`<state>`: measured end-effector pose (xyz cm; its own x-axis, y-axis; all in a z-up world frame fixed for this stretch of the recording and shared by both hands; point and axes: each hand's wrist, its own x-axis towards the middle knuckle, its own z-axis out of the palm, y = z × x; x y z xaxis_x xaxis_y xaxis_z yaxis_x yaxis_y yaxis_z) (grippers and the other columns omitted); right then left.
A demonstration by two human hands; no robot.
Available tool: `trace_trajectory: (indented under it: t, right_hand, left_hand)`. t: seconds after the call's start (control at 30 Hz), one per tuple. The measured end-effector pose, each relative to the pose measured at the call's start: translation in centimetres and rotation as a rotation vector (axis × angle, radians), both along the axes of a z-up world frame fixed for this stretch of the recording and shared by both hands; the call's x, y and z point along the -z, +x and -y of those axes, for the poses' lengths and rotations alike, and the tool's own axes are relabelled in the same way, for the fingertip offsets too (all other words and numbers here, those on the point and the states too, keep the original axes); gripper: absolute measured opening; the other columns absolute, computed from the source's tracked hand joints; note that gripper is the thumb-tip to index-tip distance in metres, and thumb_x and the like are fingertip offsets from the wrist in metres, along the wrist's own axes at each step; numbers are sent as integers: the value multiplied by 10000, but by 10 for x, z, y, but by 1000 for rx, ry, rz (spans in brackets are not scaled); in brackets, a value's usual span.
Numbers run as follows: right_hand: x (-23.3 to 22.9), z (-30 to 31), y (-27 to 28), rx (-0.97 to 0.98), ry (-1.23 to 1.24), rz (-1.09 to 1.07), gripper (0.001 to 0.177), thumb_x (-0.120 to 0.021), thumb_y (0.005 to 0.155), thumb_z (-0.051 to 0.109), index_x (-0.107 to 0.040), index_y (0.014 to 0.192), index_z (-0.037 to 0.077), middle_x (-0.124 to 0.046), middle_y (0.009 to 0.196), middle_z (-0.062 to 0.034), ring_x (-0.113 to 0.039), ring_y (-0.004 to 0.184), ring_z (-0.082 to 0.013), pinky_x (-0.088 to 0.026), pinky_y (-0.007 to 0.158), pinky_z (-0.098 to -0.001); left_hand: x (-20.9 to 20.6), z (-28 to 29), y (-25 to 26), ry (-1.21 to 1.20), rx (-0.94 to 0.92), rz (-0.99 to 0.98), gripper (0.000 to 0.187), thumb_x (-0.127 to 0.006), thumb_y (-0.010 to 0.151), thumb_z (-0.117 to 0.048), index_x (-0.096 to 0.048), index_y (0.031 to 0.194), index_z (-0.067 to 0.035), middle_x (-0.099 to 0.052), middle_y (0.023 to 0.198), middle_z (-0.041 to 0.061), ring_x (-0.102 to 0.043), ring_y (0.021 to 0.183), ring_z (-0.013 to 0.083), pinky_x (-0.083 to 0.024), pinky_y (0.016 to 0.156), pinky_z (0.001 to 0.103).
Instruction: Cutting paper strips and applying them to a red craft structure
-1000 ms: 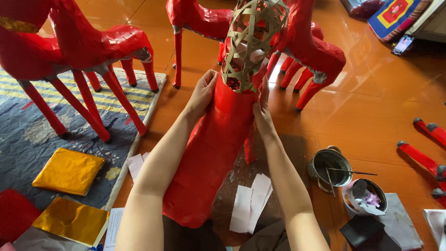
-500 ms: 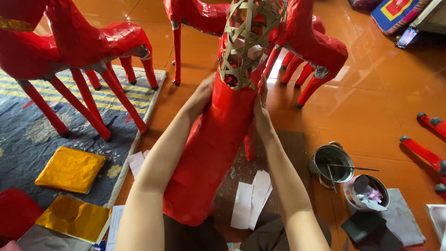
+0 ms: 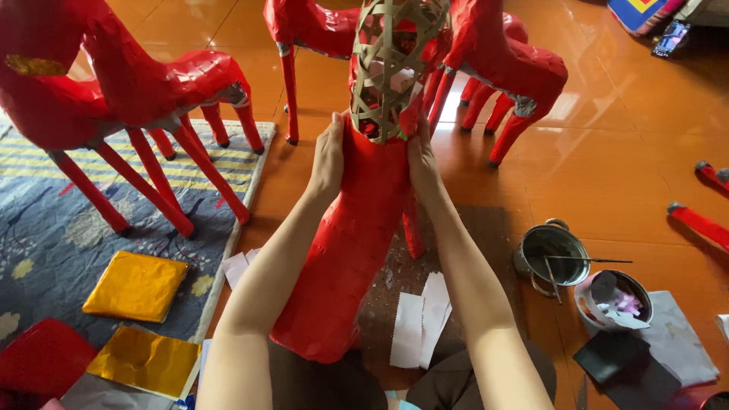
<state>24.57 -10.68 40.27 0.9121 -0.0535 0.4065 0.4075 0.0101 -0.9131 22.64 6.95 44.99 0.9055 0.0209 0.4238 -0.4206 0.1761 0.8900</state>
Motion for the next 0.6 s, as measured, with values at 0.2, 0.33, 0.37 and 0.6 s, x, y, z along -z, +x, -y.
trace_trajectory:
  t: [0.2,0.33,0.37,0.6]
  right_hand:
    - [-9,-2,-15,23,-50,76,499,-330,1089,374,-206,1561,267,-226,1571,-260,-280,1424,-455,-241,1151,-573]
    - [-11,-4,-30,24,0,183,466,-272,1108,390,-204,1560,301,-143,1604,-210,-227,1455,-419,-201,1173,-600]
    - [-7,-3,-31,17,54,221,457,-247,1111,439,-202,1558,357,-121,1625,-150,-259,1464,-358,-231,1164,-601]
    - [32,-8,-35,108,-196,713,456,-340,1064,132,-323,1513,56,-229,1595,-171,-242,1470,-356,-210,1188,-534]
  left_hand:
    - [-9,4,-1,7,39,-49,549,-360,1046,-471,-626,1259,-40,-648,988,119,-666,840,170,-593,737,336]
    - [-2,-7,12,28,106,-130,661,-320,1016,-558,-546,1327,-20,-623,875,114,-678,704,180,-623,676,367]
    - [2,-12,20,24,151,-167,700,-287,1011,-567,-496,1365,0,-609,806,105,-670,637,175,-629,674,375]
    - [-14,-9,-1,92,204,-156,728,-278,985,-628,-517,1366,-56,-606,932,96,-699,777,194,-616,717,375]
